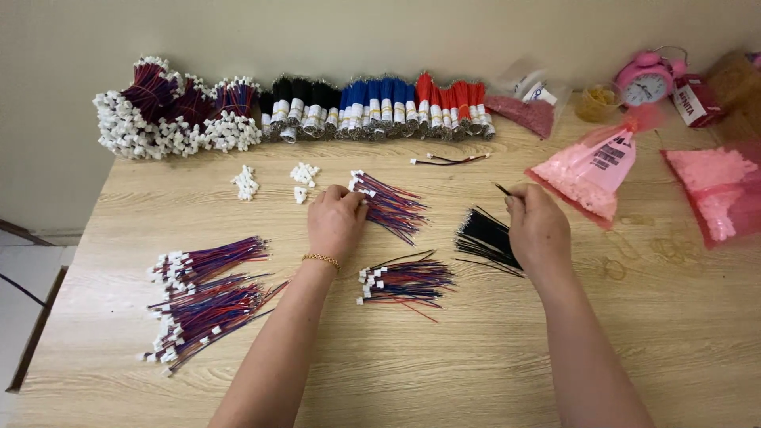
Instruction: The person assembles wire harnesses by inserting the ends of multi-colored wires into small white plastic connectors. The person picks up a wire, aligns it with a connector, and pushes it in, repeating this process for multiple wires on a wooden table.
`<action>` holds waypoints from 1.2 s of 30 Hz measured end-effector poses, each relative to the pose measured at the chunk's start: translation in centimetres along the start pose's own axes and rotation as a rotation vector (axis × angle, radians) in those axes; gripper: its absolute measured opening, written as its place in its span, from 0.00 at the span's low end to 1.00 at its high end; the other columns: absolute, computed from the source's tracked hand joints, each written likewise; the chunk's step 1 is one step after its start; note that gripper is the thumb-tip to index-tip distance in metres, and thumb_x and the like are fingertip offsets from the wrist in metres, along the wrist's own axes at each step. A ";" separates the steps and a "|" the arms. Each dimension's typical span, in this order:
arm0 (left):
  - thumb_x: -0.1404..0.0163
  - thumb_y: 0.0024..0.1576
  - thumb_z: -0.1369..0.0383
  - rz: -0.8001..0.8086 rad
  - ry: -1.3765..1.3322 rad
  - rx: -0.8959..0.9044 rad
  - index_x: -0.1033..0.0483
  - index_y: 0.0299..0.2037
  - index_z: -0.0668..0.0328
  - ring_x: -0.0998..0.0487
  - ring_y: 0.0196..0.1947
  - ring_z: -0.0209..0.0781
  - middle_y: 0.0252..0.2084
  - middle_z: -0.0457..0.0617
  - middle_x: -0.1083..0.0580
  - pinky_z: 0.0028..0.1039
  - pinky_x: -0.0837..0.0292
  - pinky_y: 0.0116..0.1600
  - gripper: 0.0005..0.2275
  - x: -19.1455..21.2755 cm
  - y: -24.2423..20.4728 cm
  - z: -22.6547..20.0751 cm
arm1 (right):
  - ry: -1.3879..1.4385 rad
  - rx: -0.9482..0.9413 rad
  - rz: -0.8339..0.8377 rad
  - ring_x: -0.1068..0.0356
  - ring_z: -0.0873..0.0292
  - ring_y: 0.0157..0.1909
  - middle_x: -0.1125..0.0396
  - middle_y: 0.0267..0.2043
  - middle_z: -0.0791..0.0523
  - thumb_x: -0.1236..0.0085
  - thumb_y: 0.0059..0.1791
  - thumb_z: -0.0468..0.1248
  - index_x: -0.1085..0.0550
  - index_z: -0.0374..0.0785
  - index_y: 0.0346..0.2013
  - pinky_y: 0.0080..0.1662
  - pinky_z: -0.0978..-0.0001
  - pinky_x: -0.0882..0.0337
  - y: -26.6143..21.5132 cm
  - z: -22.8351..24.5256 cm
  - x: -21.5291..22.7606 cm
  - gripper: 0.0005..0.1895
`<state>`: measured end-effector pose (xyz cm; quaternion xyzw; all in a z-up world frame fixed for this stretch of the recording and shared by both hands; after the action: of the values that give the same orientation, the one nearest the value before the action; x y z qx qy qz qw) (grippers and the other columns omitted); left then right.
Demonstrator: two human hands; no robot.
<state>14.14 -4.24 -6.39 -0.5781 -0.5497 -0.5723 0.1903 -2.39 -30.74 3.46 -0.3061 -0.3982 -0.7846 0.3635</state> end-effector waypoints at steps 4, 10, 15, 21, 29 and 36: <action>0.44 0.49 0.58 0.004 -0.050 -0.002 0.21 0.35 0.39 0.24 0.42 0.42 0.38 0.40 0.28 0.32 0.27 0.45 0.07 -0.7 0.2 0.4 | 0.112 0.099 -0.030 0.30 0.43 0.43 0.30 0.35 0.47 0.47 0.53 0.36 0.26 0.39 0.43 0.45 0.53 0.31 -0.4 3.3 0.4 0.06; 0.42 0.45 0.68 -0.030 -0.393 -0.098 0.23 0.31 0.51 0.22 0.36 0.52 0.30 0.50 0.25 0.38 0.26 0.42 0.06 1.1 -0.1 0.5 | 0.486 -0.024 0.185 0.32 0.61 0.32 0.30 0.26 0.56 0.46 0.51 0.39 0.23 0.45 0.36 0.39 0.67 0.30 -1.8 7.1 -0.9 0.05; 0.44 0.47 0.71 0.016 -0.769 0.078 0.24 0.36 0.47 0.19 0.34 0.40 0.29 0.44 0.22 0.31 0.26 0.42 0.08 8.1 -1.9 -1.7 | 0.566 0.050 0.297 0.32 0.64 0.31 0.30 0.24 0.56 0.45 0.49 0.36 0.22 0.42 0.33 0.38 0.69 0.30 -2.3 10.0 -1.4 0.04; 0.50 0.54 0.74 0.060 -1.085 0.148 0.18 0.39 0.52 0.27 0.30 0.32 0.27 0.48 0.24 0.25 0.27 0.40 0.08 12.7 -4.6 -4.2 | 0.515 0.134 0.282 0.27 0.54 0.33 0.28 0.27 0.53 0.44 0.48 0.37 0.22 0.42 0.33 0.39 0.64 0.30 -3.3 13.7 0.5 0.04; 0.46 0.56 0.71 0.127 -1.387 0.228 0.20 0.41 0.64 0.27 0.32 0.33 0.29 0.49 0.24 0.24 0.27 0.40 0.07 9.7 -6.0 -4.9 | 0.426 0.223 0.306 0.28 0.50 0.34 0.31 0.26 0.51 0.45 0.49 0.39 0.23 0.42 0.32 0.39 0.60 0.30 -3.7 14.6 0.5 0.05; 0.47 0.58 0.70 0.125 -1.370 0.238 0.22 0.37 0.65 0.29 0.29 0.32 0.24 0.48 0.27 0.22 0.29 0.37 0.05 9.8 -6.4 -5.2 | 0.508 0.152 0.353 0.27 0.52 0.35 0.30 0.27 0.50 0.41 0.46 0.37 0.22 0.40 0.34 0.39 0.63 0.29 -3.9 14.6 0.7 0.05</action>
<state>3.79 -2.50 0.93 -0.8146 -0.5705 -0.0026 -0.1048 -3.17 -17.01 9.65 -0.1364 -0.2929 -0.7289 0.6036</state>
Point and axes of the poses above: each hand's wrist, its own y-axis towards the middle knuckle, its own x-axis out of the back of the hand, z = x × y, the point moved 4 cm from there along y, towards the middle knuckle
